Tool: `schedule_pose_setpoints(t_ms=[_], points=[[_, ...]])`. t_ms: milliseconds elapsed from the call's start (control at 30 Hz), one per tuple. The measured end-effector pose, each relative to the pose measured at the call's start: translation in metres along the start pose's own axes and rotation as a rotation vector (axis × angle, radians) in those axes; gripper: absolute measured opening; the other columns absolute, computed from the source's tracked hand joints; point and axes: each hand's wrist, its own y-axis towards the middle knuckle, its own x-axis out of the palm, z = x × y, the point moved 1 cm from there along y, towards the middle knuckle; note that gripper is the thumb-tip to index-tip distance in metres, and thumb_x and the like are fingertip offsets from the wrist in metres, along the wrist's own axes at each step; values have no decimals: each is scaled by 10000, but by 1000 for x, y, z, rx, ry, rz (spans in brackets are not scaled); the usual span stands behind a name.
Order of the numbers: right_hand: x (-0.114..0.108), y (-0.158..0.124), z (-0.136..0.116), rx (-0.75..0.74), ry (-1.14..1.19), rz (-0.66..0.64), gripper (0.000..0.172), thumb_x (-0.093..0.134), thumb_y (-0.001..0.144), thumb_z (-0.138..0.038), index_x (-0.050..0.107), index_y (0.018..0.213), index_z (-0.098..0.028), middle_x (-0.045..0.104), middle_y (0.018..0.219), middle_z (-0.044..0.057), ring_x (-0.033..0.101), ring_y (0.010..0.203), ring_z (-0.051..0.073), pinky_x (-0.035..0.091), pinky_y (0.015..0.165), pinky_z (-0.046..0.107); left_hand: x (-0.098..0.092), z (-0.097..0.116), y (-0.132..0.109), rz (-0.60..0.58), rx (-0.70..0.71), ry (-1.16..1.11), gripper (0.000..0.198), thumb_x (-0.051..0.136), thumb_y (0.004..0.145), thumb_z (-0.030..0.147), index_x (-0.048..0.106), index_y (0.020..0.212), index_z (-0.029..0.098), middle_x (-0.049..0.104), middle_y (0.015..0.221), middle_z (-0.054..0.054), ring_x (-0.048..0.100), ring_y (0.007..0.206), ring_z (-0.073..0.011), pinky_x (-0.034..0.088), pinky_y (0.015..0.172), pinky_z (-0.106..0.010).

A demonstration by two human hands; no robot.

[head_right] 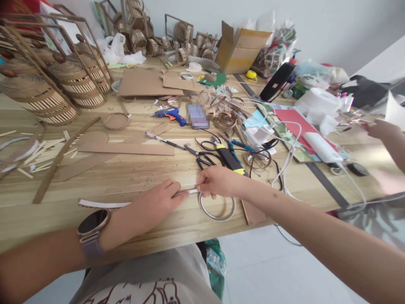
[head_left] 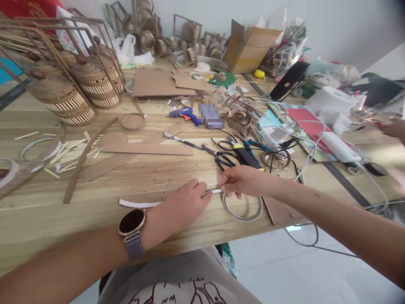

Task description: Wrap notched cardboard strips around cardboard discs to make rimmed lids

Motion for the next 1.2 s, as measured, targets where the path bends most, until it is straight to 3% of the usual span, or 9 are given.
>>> schedule_pose_setpoints(t_ms=[300,567,733,867,967,1067,1200], points=[[0,1,1,16,-117,43,65,604,743,-222,628,688,-197,667,622,-19,604,545,129,415,504,216,-5,3,2,0,2,62,329,467,953,86,554,1268,133,581,967,-93,550,905,-247,477,750,-331],[3,5,6,-5,-158,88,100,603,755,-227,626,661,-200,659,580,-15,596,525,137,382,473,223,-17,7,4,-82,-21,78,414,439,945,59,511,1344,142,590,993,-108,573,927,-269,510,746,-352],[2,0,-1,-33,-151,144,115,592,778,-212,599,664,-203,648,590,-27,592,535,126,399,499,217,-11,-2,9,7,-139,-119,315,452,947,84,587,1218,171,611,1021,-109,578,975,-276,501,819,-390],[1,-14,-21,-78,-187,292,115,578,827,-264,603,731,-207,613,619,-24,561,578,132,373,525,228,-9,-14,16,124,-325,-471,214,497,959,221,632,1109,154,672,1070,-108,597,1038,-279,464,906,-404],[4,-25,-36,-129,-222,395,133,565,852,-290,613,757,-210,606,633,-18,549,606,142,363,550,241,-11,-20,19,122,-406,-670,208,463,961,226,664,957,172,717,960,-67,644,894,-233,469,786,-336],[10,-32,-42,-215,-238,471,150,540,873,-285,639,788,-210,650,668,-4,572,615,153,376,557,251,-16,-22,17,148,-459,-698,236,436,962,230,655,888,183,720,863,-33,642,773,-193,434,662,-289],[17,-39,-43,-351,-218,545,217,476,899,-244,691,895,-216,736,866,36,654,762,182,442,646,270,-24,-23,11,179,-509,-715,210,460,936,249,658,893,192,708,779,1,618,676,-167,377,587,-267]])
